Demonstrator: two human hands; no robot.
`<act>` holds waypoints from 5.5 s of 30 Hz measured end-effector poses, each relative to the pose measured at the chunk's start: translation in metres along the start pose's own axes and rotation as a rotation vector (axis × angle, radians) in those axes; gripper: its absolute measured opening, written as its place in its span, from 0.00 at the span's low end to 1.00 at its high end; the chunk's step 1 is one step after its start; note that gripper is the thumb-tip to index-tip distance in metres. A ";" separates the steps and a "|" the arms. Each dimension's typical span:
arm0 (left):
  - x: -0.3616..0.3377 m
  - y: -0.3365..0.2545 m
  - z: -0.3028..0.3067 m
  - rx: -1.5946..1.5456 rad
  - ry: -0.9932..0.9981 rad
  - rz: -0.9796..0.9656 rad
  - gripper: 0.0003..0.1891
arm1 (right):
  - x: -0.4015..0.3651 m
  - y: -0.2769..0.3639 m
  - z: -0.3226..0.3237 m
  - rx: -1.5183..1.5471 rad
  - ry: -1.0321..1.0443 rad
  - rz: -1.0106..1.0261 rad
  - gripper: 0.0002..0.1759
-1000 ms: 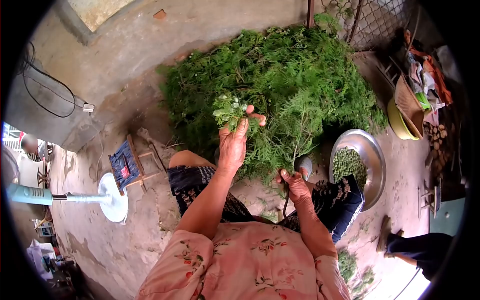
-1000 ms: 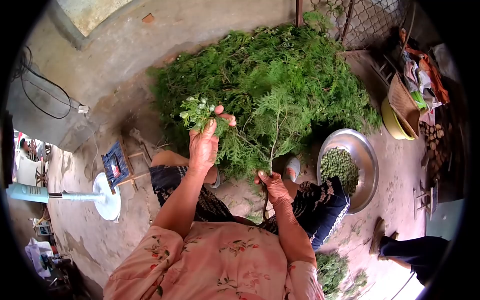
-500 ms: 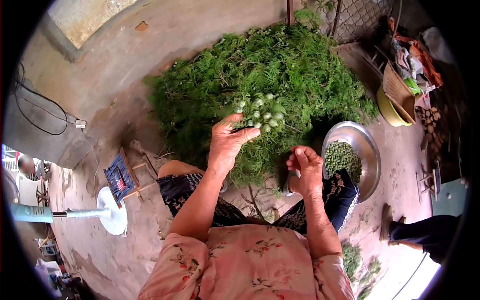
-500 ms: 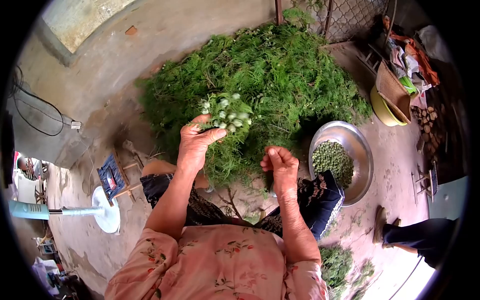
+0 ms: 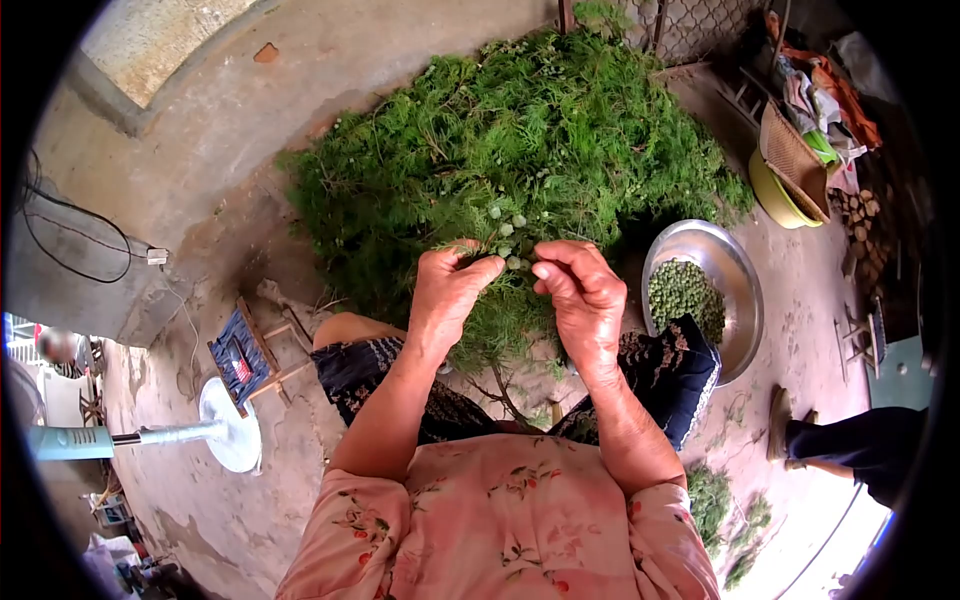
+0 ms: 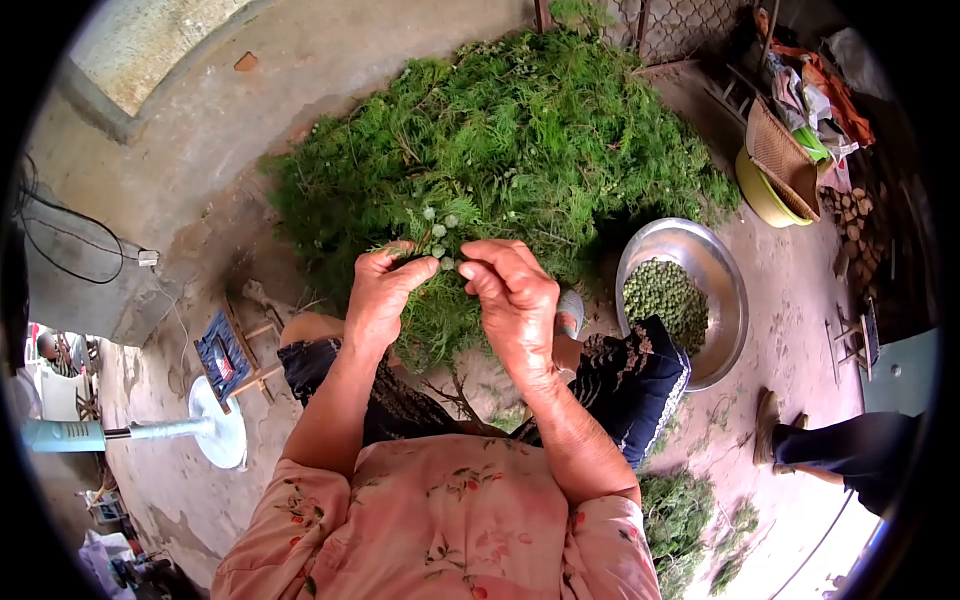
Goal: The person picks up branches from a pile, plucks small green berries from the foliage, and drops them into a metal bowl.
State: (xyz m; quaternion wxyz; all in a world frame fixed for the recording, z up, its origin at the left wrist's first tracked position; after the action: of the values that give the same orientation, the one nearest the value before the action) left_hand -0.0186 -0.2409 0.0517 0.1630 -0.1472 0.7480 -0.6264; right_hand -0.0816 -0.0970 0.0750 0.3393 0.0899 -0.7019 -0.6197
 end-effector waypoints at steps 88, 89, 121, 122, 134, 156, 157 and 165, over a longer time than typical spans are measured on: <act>-0.047 0.020 -0.012 0.489 0.144 -0.181 0.16 | -0.021 -0.029 0.003 0.099 0.090 -0.179 0.09; -0.047 0.019 -0.013 0.489 0.144 -0.180 0.16 | -0.022 -0.030 0.002 0.100 0.090 -0.180 0.09; -0.047 0.025 -0.002 0.197 0.245 -0.034 0.10 | -0.019 -0.059 0.023 0.835 -0.152 -0.564 0.07; -0.045 0.028 0.002 0.216 0.256 -0.022 0.09 | -0.019 -0.059 0.024 0.833 0.025 -0.563 0.07; -0.042 0.034 -0.002 0.098 0.343 0.101 0.11 | -0.019 -0.041 0.012 0.297 0.413 -0.368 0.14; -0.047 0.036 0.008 0.098 0.252 0.118 0.14 | -0.025 -0.063 0.023 0.827 -0.037 -0.468 0.11; -0.046 0.037 0.009 0.072 0.200 0.087 0.15 | -0.024 -0.053 0.021 0.828 -0.037 -0.469 0.11; -0.045 0.030 0.000 0.128 0.152 0.016 0.11 | -0.035 -0.036 -0.001 0.420 0.213 -0.469 0.11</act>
State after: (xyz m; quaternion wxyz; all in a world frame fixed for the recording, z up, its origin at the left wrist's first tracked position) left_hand 0.0216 -0.2170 0.0248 0.1200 -0.0827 0.7176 -0.6810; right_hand -0.0655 -0.0863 0.0290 0.2330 0.3811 -0.7351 -0.5100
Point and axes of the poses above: each hand's wrist, its own x-axis towards the middle knuckle, its own z-axis out of the back of the hand, y = z × x, the point moved 4 cm from there along x, towards the middle knuckle, and after that the axes turned 9 degrees about y, right-handed, at the moved point
